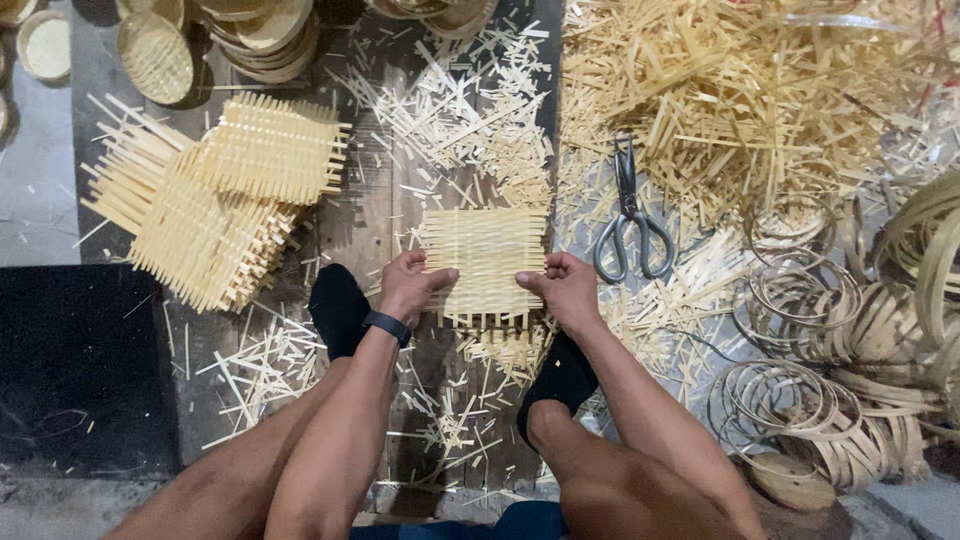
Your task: The person weaves thin bamboo strips into a circular base and then trims the excess length using shears.
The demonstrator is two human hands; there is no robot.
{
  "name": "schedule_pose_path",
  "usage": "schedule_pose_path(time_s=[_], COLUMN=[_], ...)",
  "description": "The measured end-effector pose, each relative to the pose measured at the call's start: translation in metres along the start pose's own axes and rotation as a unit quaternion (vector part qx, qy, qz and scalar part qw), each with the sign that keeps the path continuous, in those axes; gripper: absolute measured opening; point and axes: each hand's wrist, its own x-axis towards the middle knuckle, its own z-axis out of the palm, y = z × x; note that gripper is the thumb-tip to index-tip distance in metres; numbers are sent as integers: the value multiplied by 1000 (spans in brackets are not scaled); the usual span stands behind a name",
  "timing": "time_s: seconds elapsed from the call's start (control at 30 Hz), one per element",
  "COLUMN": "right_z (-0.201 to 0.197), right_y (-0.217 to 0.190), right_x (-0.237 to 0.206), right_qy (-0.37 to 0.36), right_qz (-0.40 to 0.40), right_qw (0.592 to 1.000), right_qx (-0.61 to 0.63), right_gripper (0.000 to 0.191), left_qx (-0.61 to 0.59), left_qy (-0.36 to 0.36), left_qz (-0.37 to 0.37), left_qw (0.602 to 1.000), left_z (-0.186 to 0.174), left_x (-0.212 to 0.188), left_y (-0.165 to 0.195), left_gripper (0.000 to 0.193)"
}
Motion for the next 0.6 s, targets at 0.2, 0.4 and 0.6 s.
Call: schedule_pose_path(time_s=[0.2,0.4,0.6], right_z=[-22,-206,-333], right_y=[20,35,32], right_x=[7,40,48], right_qy=[10,330,303], right_qz=[-80,-126,-115], right_qw=[997,930,744], right_qx=[-20,-104,-584], right_gripper=[42,18,35], left_qx=[-83,2,-10], left_qy=[-114,-2,32], left_qz=[38,-45,-16], left_qw=[989,999,999], left_z=[-3,-5,-2], left_x=[9,7,10], left_y=[-1,4,4], left_gripper=[58,73,65])
